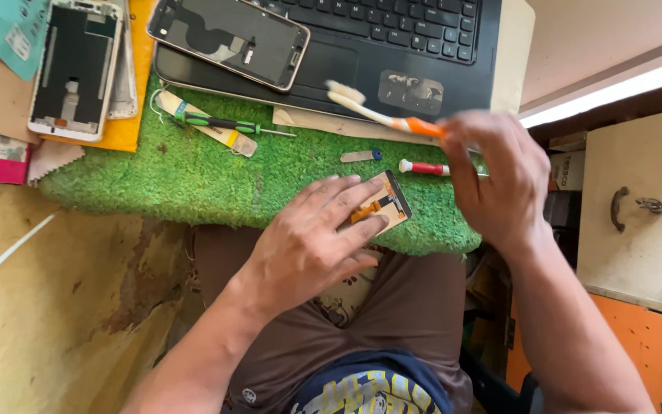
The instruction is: The person pries along the edge of a smartphone with a small pry tool to separate the screen assembly, holding the phone steady with the other hand. They then brush the phone surface with a toothbrush and continue prying and lifting the screen away from the frame on a repair bench.
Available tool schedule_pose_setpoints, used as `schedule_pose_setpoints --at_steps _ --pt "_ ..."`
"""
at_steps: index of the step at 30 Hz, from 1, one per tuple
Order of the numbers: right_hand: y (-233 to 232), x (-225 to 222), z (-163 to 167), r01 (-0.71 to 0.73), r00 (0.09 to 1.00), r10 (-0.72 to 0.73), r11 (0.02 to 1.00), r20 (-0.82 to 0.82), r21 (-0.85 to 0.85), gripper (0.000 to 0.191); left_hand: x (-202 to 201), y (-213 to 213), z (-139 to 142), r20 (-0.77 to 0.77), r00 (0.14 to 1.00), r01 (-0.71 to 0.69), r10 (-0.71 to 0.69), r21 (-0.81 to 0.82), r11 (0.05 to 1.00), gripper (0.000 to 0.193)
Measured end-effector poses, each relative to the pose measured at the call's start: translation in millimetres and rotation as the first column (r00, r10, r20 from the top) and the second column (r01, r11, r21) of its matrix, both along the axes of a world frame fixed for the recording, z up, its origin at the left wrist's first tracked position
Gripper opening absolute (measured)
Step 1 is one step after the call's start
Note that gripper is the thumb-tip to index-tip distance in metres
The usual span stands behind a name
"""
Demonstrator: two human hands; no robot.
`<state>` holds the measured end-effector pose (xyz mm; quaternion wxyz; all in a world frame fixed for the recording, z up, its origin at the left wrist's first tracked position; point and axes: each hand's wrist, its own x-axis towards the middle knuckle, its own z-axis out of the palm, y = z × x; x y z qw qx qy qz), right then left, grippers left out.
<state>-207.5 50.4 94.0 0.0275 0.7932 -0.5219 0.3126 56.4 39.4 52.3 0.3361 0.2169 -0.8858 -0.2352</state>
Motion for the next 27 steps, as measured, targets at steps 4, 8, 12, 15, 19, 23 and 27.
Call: schedule_pose_setpoints --at_steps 4,8,12,15,19,23,27 --pt "-46 6 -3 -0.010 0.998 0.013 0.999 -0.061 0.040 0.009 3 3 2 -0.065 0.993 -0.099 0.098 -0.012 0.995 0.046" --pt "-59 19 -1 0.010 0.980 -0.013 1.000 -0.201 -0.018 0.005 7 1 4 -0.043 0.968 -0.245 0.246 0.024 0.969 0.037" --pt "-46 28 2 0.011 0.979 -0.011 1.000 -0.205 -0.005 0.004 8 -2 4 -0.063 0.965 -0.253 0.253 0.004 0.967 0.031" --pt "-39 31 1 -0.057 0.976 0.091 0.984 -0.199 0.171 0.011 4 -3 1 -0.048 0.970 -0.240 0.239 -0.028 0.970 0.026" --pt "-41 38 -3 -0.063 0.948 0.131 0.971 -0.291 0.231 0.021 1 -4 -3 0.009 0.978 -0.207 0.208 -0.067 0.976 0.023" --pt "-44 45 -5 -0.055 0.947 0.133 0.964 -0.294 0.260 0.009 0 -3 -5 0.075 0.978 -0.189 0.194 -0.068 0.980 0.025" --pt "-46 45 -8 -0.040 0.956 0.124 0.953 -0.266 0.301 0.009 2 -6 -6 0.083 0.982 -0.165 0.171 -0.065 0.984 0.030"
